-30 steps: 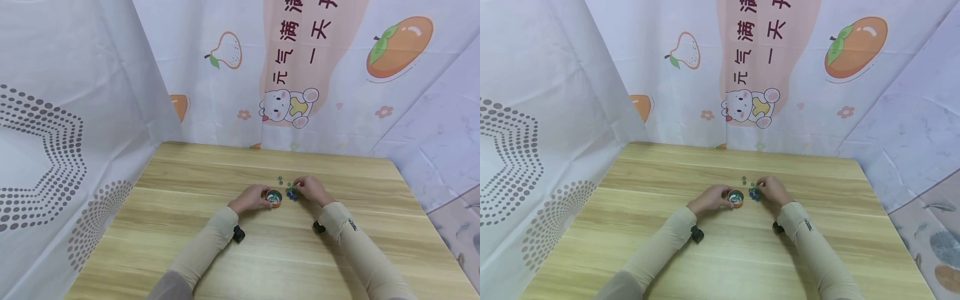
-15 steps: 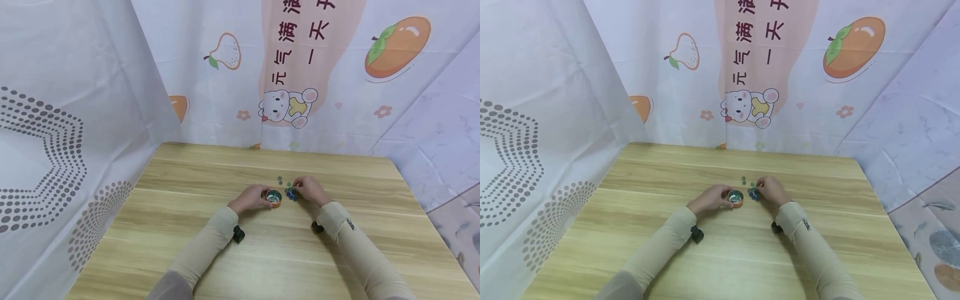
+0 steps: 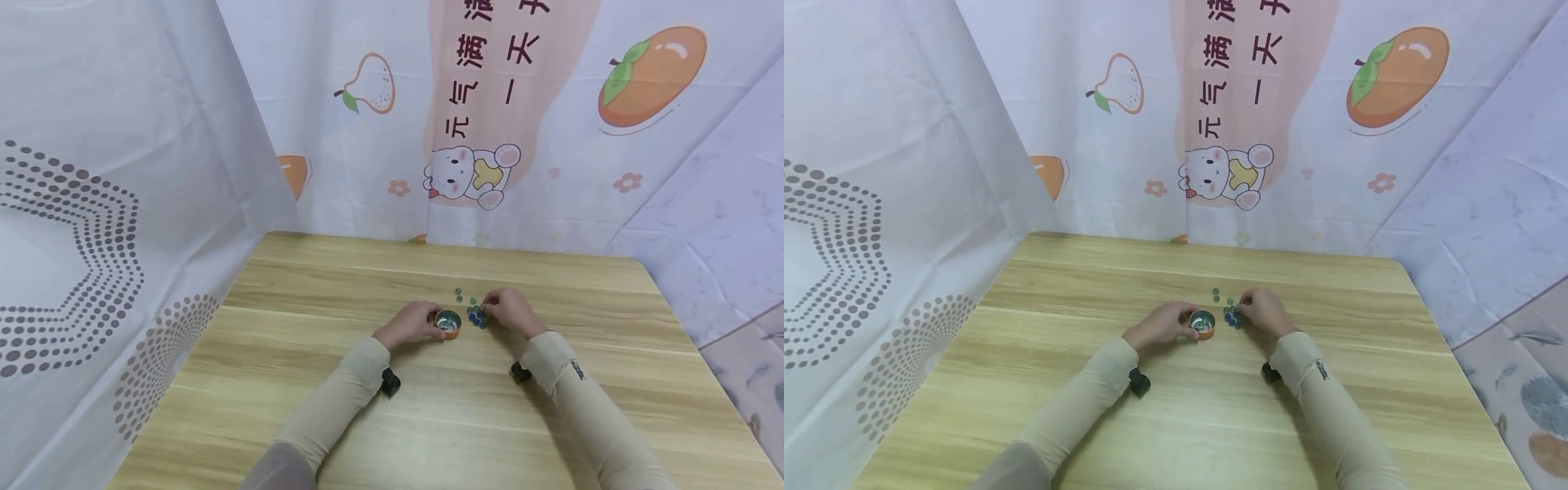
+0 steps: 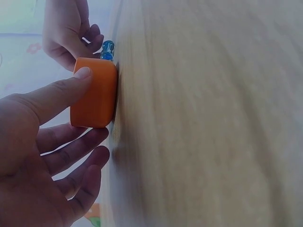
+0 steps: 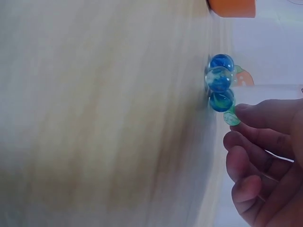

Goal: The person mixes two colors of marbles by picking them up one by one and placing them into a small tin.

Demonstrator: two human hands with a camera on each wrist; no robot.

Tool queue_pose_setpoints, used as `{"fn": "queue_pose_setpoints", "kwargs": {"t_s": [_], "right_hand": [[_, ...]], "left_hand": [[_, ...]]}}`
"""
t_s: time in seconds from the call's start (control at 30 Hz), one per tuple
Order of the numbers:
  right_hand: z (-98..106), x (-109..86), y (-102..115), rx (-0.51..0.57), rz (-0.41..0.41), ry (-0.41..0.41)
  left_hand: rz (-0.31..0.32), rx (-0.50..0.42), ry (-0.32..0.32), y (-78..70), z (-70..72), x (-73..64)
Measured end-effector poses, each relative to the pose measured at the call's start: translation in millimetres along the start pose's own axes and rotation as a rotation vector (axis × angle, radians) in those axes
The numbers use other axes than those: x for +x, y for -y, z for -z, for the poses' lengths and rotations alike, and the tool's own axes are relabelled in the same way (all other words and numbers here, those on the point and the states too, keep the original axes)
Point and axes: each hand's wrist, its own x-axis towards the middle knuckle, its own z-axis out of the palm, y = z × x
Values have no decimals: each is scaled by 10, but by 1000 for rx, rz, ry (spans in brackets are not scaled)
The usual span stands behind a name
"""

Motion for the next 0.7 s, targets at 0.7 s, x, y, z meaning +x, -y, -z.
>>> {"fn": "queue_pose_setpoints", "kwargs": {"t_s": [0.7], "right_hand": [[39,-68,78,33,25,-36]], "left_hand": [[-3,-15,-3,23,-7,18]]}}
